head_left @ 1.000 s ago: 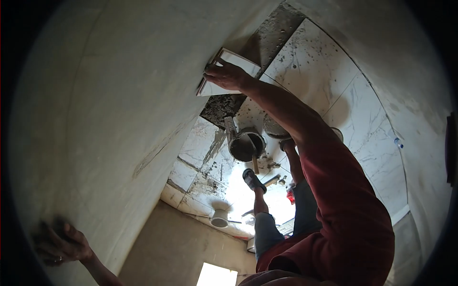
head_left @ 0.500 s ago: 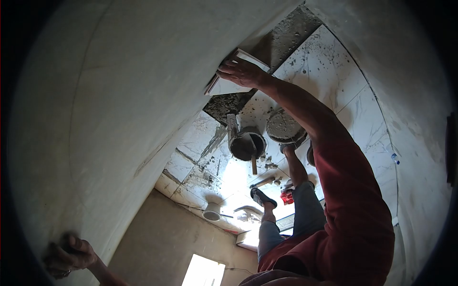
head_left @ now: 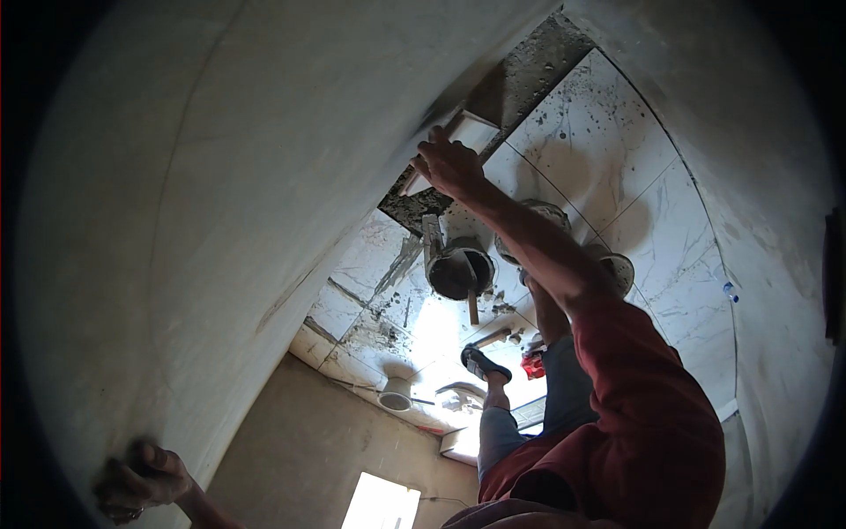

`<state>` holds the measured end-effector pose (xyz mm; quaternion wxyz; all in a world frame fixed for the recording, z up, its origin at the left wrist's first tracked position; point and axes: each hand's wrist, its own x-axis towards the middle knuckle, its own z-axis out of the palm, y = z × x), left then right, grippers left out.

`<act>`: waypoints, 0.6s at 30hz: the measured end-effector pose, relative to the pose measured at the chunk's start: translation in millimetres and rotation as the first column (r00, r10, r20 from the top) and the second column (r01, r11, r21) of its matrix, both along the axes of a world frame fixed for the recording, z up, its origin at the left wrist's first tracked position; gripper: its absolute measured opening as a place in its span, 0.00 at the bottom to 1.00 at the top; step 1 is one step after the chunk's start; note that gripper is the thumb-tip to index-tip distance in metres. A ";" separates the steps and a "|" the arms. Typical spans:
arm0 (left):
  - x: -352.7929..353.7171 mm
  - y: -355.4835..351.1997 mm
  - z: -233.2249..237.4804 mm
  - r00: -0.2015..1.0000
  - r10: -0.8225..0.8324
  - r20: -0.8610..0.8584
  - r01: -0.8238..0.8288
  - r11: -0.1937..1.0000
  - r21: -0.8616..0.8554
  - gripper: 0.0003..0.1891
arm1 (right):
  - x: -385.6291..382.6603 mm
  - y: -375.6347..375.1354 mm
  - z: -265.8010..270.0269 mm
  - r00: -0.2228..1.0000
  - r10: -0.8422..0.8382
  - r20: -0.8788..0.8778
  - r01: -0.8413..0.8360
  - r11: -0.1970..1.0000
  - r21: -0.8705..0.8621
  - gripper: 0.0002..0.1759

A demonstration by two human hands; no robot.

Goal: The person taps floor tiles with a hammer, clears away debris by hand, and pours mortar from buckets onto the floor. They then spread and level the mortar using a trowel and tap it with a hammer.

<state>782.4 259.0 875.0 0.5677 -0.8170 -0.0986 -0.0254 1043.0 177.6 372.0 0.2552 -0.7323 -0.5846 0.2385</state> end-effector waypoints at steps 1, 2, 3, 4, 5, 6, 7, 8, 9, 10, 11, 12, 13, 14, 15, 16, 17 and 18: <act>-1.2 -0.3 0.0 1.000 -0.003 0.001 0.003 1.000 0.003 0.21 | -2.3 -3.2 -2.5 0.997 -0.075 0.009 0.075 0.997 0.003 0.15; -2.0 -1.4 0.3 1.000 0.001 0.006 -0.001 1.000 -0.003 0.21 | -3.2 -8.0 -5.0 0.989 -0.149 0.016 0.149 0.989 0.003 0.16; -3.1 -1.9 1.0 1.000 0.004 0.011 -0.004 1.000 -0.012 0.21 | -2.3 -14.1 -1.6 0.983 -0.181 0.012 0.181 0.977 -0.111 0.20; -4.5 -1.7 2.1 1.000 0.000 0.012 0.000 1.000 -0.014 0.21 | -4.3 -22.9 -5.7 0.983 -0.185 0.013 0.185 0.976 -0.112 0.20; -6.0 -2.7 4.1 1.000 0.027 0.003 -0.027 0.999 -0.025 0.21 | -8.4 -34.6 -11.8 0.961 -0.276 -0.009 0.275 0.961 -0.030 0.22; -6.9 -2.3 3.6 0.999 0.052 0.000 -0.052 0.998 -0.033 0.21 | -10.0 -43.5 -15.8 0.931 -0.363 -0.034 0.364 0.930 0.056 0.25; -6.9 -1.3 1.8 0.999 0.050 0.006 -0.050 0.998 -0.028 0.21 | -12.7 -52.0 -13.5 0.890 -0.450 -0.068 0.454 0.870 0.193 0.25; -6.7 -0.2 0.7 1.000 0.012 0.017 -0.012 1.000 -0.025 0.21 | -12.9 -59.3 -14.1 0.889 -0.452 -0.068 0.457 0.869 0.192 0.25; -6.4 1.1 -0.4 0.999 -0.026 0.024 0.027 0.999 -0.026 0.21 | -12.9 -67.6 -16.1 0.860 -0.491 -0.140 0.510 0.830 0.225 0.24; -6.2 2.1 -1.2 0.999 -0.028 0.018 0.028 0.999 -0.030 0.21 | -13.1 -76.3 -15.5 0.826 -0.522 -0.214 0.563 0.787 0.253 0.24; -5.5 2.3 -1.3 0.999 -0.050 0.022 0.051 0.998 -0.045 0.21 | -13.6 -88.1 -13.1 0.813 -0.531 -0.241 0.579 0.780 0.236 0.26; -4.8 3.3 -1.7 0.997 -0.074 0.028 0.075 0.995 -0.060 0.22 | -13.3 -97.5 -13.8 0.810 -0.534 -0.244 0.583 0.779 0.232 0.26; -1.2 1.8 -1.9 0.997 -0.077 0.024 0.078 0.995 -0.063 0.22 | -13.5 -107.7 -17.0 0.782 -0.552 -0.290 0.619 0.745 0.249 0.27; 4.4 -1.8 -2.7 0.999 -0.038 0.029 0.039 0.997 -0.060 0.21 | -13.8 -116.4 -20.5 0.752 -0.568 -0.335 0.653 0.709 0.265 0.29; 7.8 -3.7 -3.4 0.999 0.002 0.036 0.001 0.998 -0.056 0.21 | -21.8 -127.1 -35.8 0.591 -0.560 -0.581 0.754 0.640 0.150 0.31; 7.7 -3.1 -3.9 0.999 -0.003 0.040 0.005 0.998 -0.058 0.21 | -24.3 -131.2 -35.9 0.590 -0.564 -0.578 0.756 0.637 0.151 0.31; 6.5 -2.7 -2.9 0.999 0.002 0.032 -0.001 0.999 -0.042 0.21 | -28.9 -137.0 -34.0 0.377 -0.618 -0.690 0.838 0.545 -0.031 0.32; 5.4 -3.9 -1.8 1.000 0.009 0.026 -0.008 1.000 -0.021 0.21 | -30.5 -138.3 -28.0 0.141 -0.642 -0.753 0.866 0.449 -0.221 0.32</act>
